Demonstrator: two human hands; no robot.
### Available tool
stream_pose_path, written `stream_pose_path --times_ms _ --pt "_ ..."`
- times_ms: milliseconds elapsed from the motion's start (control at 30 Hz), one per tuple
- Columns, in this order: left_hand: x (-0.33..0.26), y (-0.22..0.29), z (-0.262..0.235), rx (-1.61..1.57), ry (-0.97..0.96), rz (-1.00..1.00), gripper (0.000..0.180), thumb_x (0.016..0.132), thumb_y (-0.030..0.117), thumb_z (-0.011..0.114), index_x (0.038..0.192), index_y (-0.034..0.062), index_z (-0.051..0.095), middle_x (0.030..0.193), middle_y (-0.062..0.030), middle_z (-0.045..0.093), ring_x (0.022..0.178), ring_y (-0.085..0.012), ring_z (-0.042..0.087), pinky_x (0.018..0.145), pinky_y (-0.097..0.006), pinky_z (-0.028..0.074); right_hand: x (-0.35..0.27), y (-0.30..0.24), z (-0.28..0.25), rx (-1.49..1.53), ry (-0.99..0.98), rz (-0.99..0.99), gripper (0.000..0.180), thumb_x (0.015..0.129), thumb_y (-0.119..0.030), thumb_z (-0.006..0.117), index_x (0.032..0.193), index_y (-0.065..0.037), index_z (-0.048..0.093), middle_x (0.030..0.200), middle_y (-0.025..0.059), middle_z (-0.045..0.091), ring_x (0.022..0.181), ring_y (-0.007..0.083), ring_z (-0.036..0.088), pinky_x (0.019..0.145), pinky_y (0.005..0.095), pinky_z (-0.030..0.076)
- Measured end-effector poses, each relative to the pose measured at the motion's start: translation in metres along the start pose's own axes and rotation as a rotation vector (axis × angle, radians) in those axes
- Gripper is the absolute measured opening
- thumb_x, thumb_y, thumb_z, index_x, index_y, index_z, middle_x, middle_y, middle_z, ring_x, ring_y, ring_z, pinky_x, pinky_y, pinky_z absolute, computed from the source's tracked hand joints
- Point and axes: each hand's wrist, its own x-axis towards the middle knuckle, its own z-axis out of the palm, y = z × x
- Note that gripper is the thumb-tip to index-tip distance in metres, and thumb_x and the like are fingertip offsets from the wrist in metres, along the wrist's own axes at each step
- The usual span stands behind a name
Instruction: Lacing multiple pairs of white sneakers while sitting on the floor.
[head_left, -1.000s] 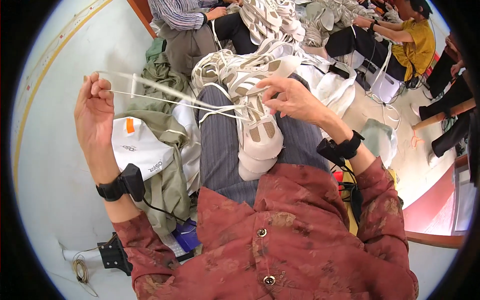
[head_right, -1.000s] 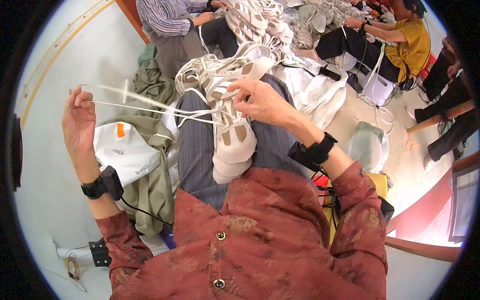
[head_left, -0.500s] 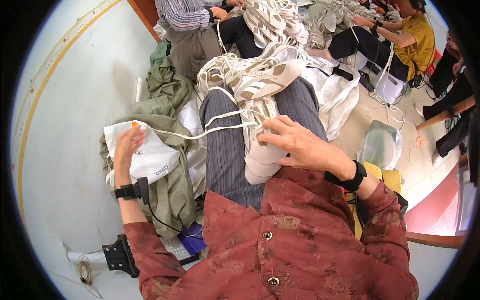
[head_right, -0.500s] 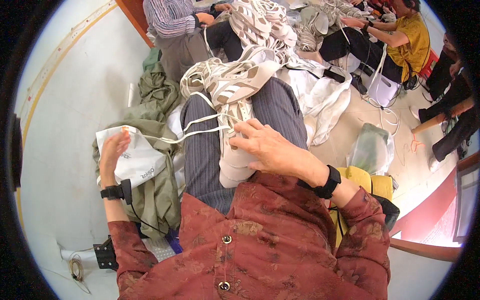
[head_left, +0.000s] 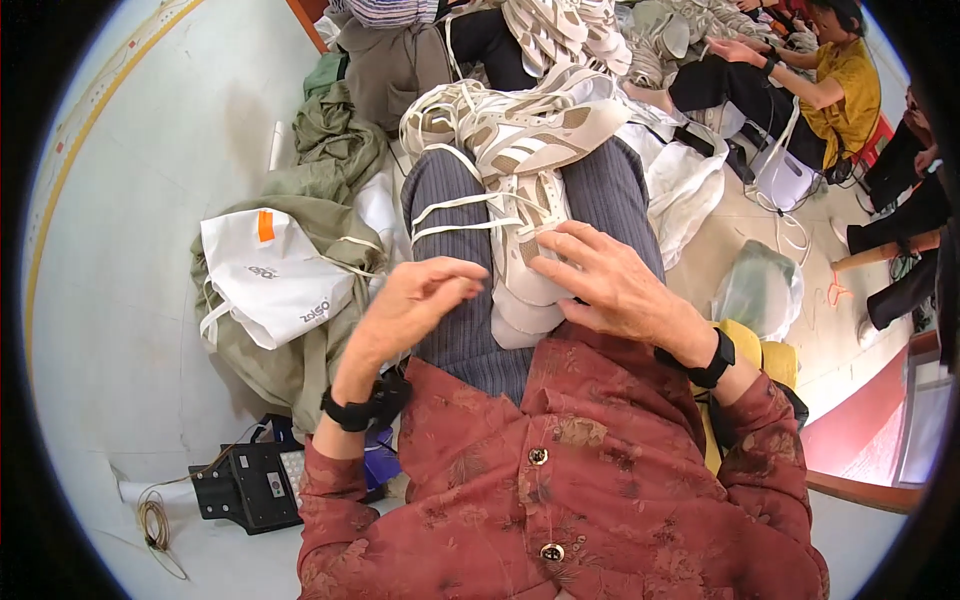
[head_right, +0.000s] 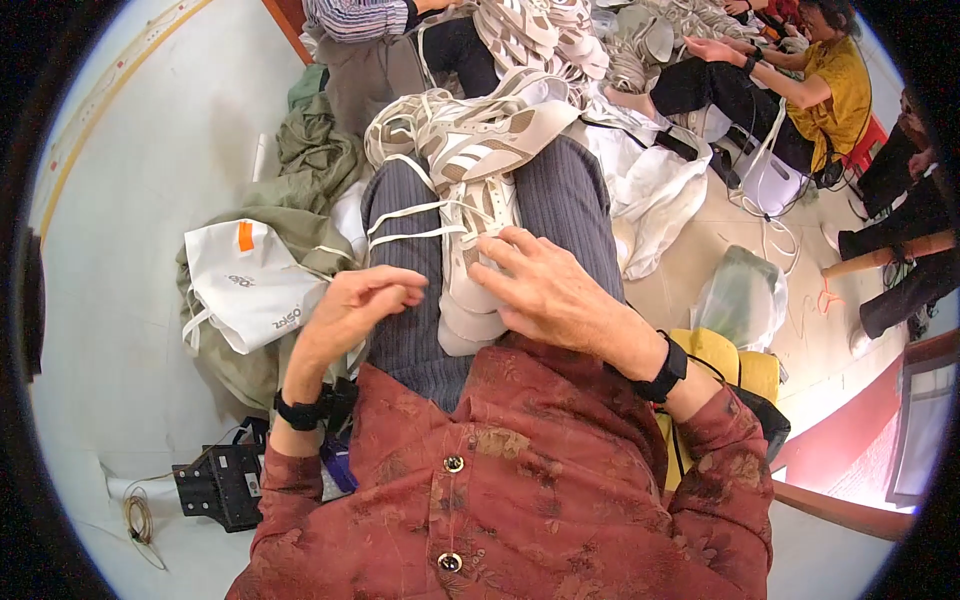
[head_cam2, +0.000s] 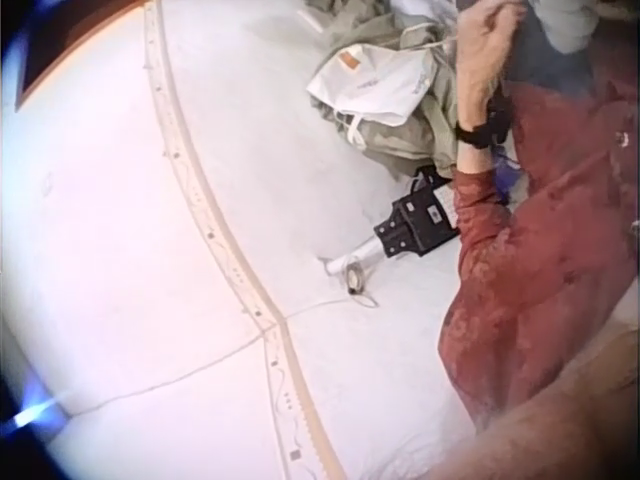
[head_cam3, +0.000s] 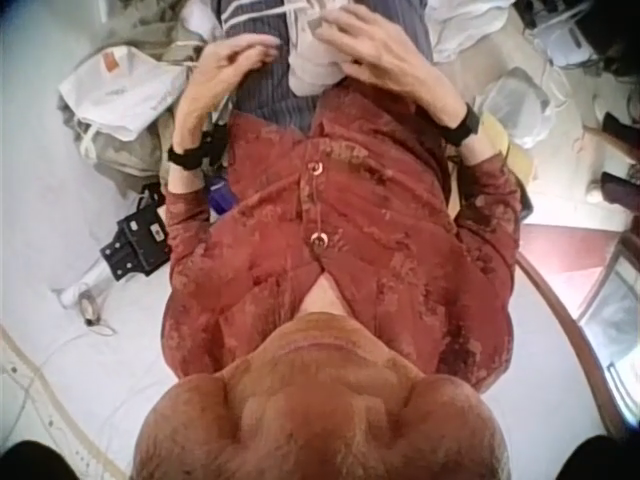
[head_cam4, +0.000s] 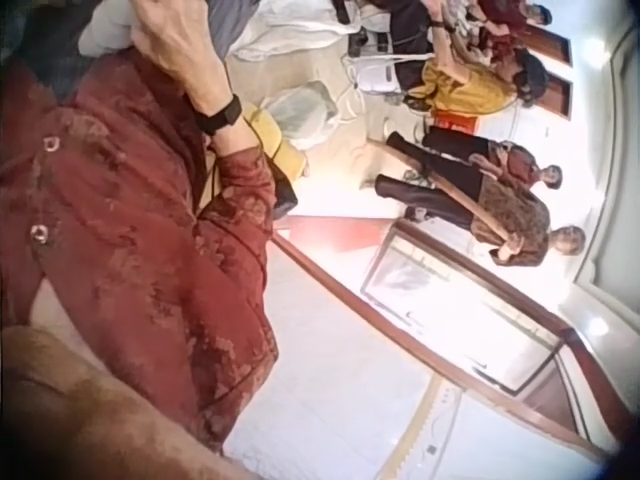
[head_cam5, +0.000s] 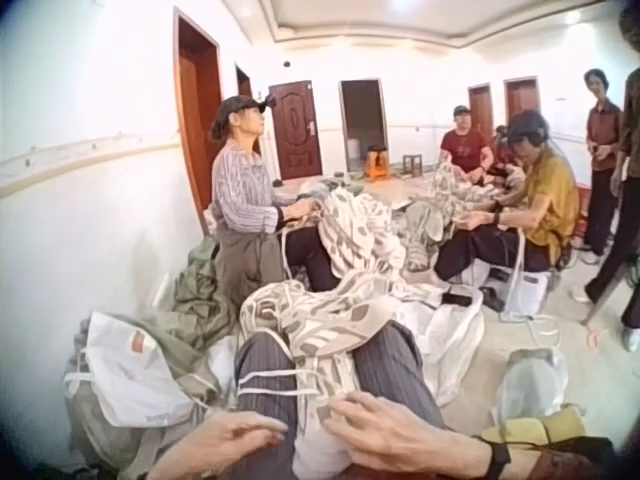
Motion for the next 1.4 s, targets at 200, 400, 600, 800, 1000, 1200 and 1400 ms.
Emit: stream_pose_path --times_ms 200,400,600,800,1000,1200,1400 --pt "0.0 -0.001 0.039 0.081 0.08 0.054 0.02 0.092 0.004 0.058 0.11 -0.0024 0.063 0.101 -0.0048 0.065 0.094 -0.0117 0.061 0.083 -0.027 0.051 -0.002 0.007 0.003 0.017 0.12 -0.021 0.05 0.067 -0.008 0.071 0.113 -0.001 0.054 0.119 0.016 0.054 0.109 0.0353 0.054 0.087 0.042 0.051" --pt "0.003 0.01 0.047 0.264 0.038 0.14 0.03 0.085 0.003 0.061 0.115 0.0003 0.061 0.104 -0.0083 0.061 0.093 -0.017 0.062 0.08 -0.029 0.053 0.018 0.02 0.0 0.071 0.291 0.005 0.04 0.074 -0.013 0.071 0.109 0.0 0.056 0.105 0.0166 0.06 0.097 0.0354 0.059 0.081 0.0414 0.051" --pt "0.035 0.016 0.05 0.553 0.027 0.384 0.035 0.083 0.004 0.06 0.118 0.0024 0.061 0.104 -0.0153 0.061 0.092 -0.0292 0.063 0.08 -0.036 0.052 0.042 0.044 -0.01 0.142 0.268 0.09 0.029 0.077 -0.015 0.069 0.097 0.001 0.056 0.088 0.0168 0.058 0.082 0.038 0.06 0.067 0.0447 0.049" --pt "0.075 -0.005 0.066 0.84 0.08 0.425 0.026 0.086 0.018 0.063 0.104 0.0009 0.061 0.099 -0.0222 0.063 0.094 -0.0393 0.061 0.079 -0.048 0.048 0.047 0.043 -0.001 -0.118 0.393 -0.003 0.026 0.078 -0.017 0.066 0.096 -0.001 0.058 0.09 0.0158 0.059 0.083 0.0356 0.061 0.066 0.0423 0.052" --pt "0.067 -0.018 0.073 0.99 0.032 0.432 0.041 0.086 0.029 0.058 0.116 0.0008 0.059 0.09 -0.0242 0.066 0.078 -0.0411 0.064 0.071 -0.05 0.051 0.022 0.035 0.023 -0.388 0.107 0.273 0.055 0.062 -0.014 0.069 0.116 -0.01 0.058 0.112 0.0117 0.052 0.096 0.0291 0.052 0.072 0.0414 0.042" --pt "0.081 -0.021 0.081 1.029 0.151 0.507 0.042 0.075 0.018 0.061 0.113 -0.0001 0.057 0.105 -0.0236 0.062 0.097 -0.0408 0.06 0.082 -0.049 0.048 0.019 0.073 0.026 -0.432 0.164 0.323 0.038 0.078 -0.011 0.059 0.115 -0.009 0.054 0.094 0.0071 0.058 0.089 0.0261 0.056 0.071 0.0416 0.04" --pt "0.091 -0.015 0.069 0.855 0.071 0.414 0.039 0.073 0.013 0.065 0.109 0.0027 0.059 0.099 -0.0226 0.062 0.091 -0.0423 0.06 0.079 -0.049 0.047 0.038 0.113 0.023 -0.324 0.167 0.279 0.029 0.076 -0.009 0.059 0.105 -0.01 0.056 0.082 0.0082 0.061 0.083 0.0278 0.062 0.072 0.0446 0.041"
